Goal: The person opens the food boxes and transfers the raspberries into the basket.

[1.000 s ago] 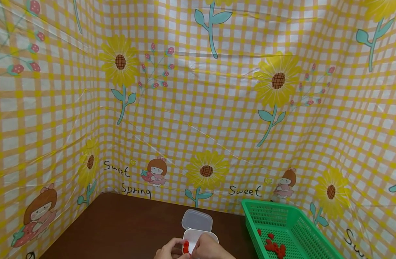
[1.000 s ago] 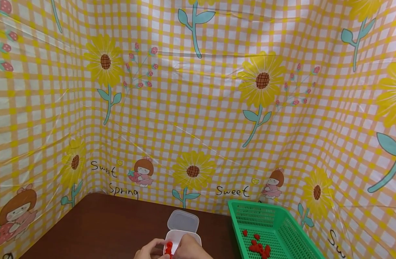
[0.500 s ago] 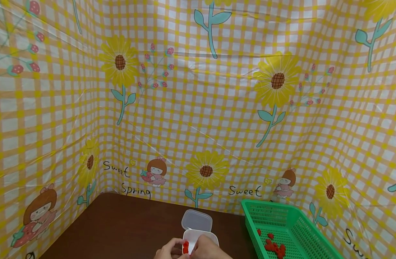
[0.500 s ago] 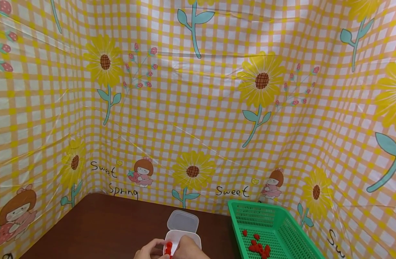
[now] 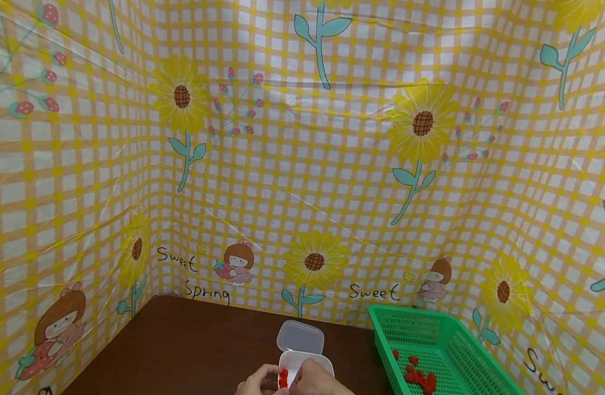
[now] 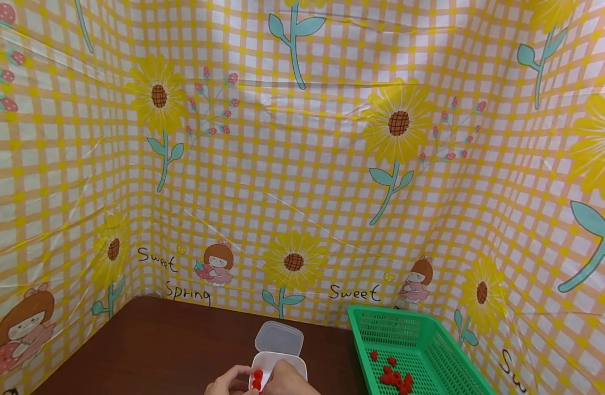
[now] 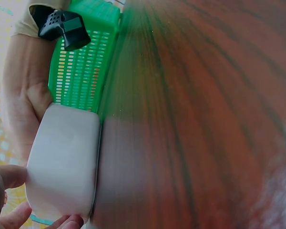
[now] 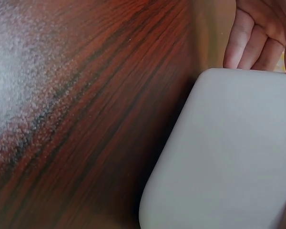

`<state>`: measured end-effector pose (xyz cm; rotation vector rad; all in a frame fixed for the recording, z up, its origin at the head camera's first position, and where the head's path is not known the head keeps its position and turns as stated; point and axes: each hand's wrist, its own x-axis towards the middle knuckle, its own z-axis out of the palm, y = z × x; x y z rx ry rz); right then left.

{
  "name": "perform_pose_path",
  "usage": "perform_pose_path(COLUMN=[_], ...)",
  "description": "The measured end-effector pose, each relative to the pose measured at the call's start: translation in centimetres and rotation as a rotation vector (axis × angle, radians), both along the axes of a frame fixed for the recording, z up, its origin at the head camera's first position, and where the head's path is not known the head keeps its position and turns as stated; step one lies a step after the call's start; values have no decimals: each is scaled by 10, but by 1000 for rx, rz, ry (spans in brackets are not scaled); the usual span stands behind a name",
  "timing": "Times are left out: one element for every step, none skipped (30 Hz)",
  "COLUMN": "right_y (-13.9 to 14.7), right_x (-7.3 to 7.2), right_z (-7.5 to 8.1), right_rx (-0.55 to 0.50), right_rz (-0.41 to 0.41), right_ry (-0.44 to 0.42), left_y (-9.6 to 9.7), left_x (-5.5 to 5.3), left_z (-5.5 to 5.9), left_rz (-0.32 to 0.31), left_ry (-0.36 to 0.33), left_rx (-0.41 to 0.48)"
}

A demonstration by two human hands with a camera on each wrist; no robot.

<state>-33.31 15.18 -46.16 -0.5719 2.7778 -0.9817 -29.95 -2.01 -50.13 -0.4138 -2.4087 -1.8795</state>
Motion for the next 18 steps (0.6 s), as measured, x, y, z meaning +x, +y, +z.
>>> perform_pose_path(right_y=[0, 0, 0, 0, 0, 0, 0, 0, 0, 0, -1, -1, -1, -1, -2, -2, -2, -2], right_x=[0, 0, 0, -1, -1, -1, -1, -1, -1, -1, -1, -1, -1, -1, -1, -1, -1, -1], right_z=[0, 0, 0, 0, 0, 0, 0, 0, -1, -1, -1, -1, -1, -1, -1, -1, 0, 0], right_rx=[-2, -5, -7, -12, -15, -18, -22, -27, -27, -28, -25, -25, -25, -24, -23, -26, -31, -39], right_rz=[-1, -1, -2, -1, 1, 4, 5, 6, 6, 6, 5, 4, 1, 0, -2, -6, -10, -15], right_ry=[-7, -12, -14, -16, -14, -11, -12, -13, -14, -12, -10, -14, -14, -15, -15, -27, -41, -59], left_y=[0, 0, 0, 0, 0, 0, 0, 0, 0, 0, 0, 0, 0, 0, 0, 0, 0, 0], left_x=[0, 0, 0, 0, 0, 0, 0, 0, 0, 0, 0, 0, 0, 0, 0, 0, 0, 0], left_z=[0, 0, 0, 0, 1, 1, 1, 1, 1, 1, 1, 1, 1, 1, 1, 1, 1, 1], left_rz=[1, 0, -1, -1, -2, -4, -7, -9, -10, -12, -12, -13, -14, -15, -16, -16, -15, -13], left_ry=[-7, -10, -13, -14, -15, -15, -16, -16, -16, -16, -17, -16, -17, -16, -17, -17, -17, -17], left_rx=[-2, 0, 2, 3, 4, 5, 8, 10, 10, 10, 9, 9, 9, 10, 10, 10, 9, 8])
